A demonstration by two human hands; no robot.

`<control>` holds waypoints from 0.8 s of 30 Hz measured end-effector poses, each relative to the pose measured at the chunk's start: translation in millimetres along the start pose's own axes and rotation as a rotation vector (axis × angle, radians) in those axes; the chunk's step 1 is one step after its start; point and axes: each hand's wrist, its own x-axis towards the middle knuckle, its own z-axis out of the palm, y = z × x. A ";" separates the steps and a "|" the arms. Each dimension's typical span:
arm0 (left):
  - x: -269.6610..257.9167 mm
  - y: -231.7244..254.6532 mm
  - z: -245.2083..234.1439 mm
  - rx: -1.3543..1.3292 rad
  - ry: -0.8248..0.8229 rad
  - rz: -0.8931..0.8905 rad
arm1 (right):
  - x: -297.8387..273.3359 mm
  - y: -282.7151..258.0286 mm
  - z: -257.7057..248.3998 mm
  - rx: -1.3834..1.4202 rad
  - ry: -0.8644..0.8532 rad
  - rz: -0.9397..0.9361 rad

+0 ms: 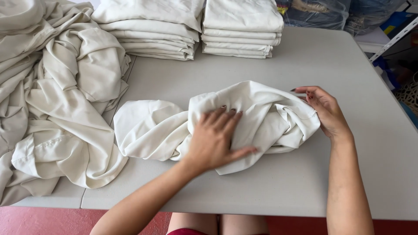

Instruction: The person folds a large white bed sheet on a table, smoothing it out and folding it into a compact rectangle before placing it on a stack. They then unfold another sheet from a pile and begin to spread it out on the table.

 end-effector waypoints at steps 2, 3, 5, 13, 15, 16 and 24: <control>-16.9 7.0 23.6 0.094 -0.163 -0.069 | -8.6 -11.3 4.0 -0.060 -0.141 0.055; -25.6 -0.8 37.6 0.143 -0.264 -0.050 | -10.5 -10.8 4.5 -0.221 -0.282 0.100; -31.3 -19.1 51.8 0.193 -0.360 -0.036 | -13.6 -19.9 12.1 -0.386 -0.428 0.146; 19.5 -72.2 -28.3 -0.950 -0.336 -0.860 | -5.3 5.3 -21.1 -0.231 -0.025 -0.001; 15.8 -72.5 -39.0 -1.195 -0.323 -0.983 | -8.1 5.4 -26.0 -0.094 -0.058 -0.023; 14.4 -73.4 -44.5 -1.441 -0.316 -1.104 | -10.5 6.4 -27.9 0.047 -0.085 -0.037; 8.7 -129.3 12.4 -1.105 -0.077 -1.655 | 6.9 11.6 6.8 0.364 0.190 0.042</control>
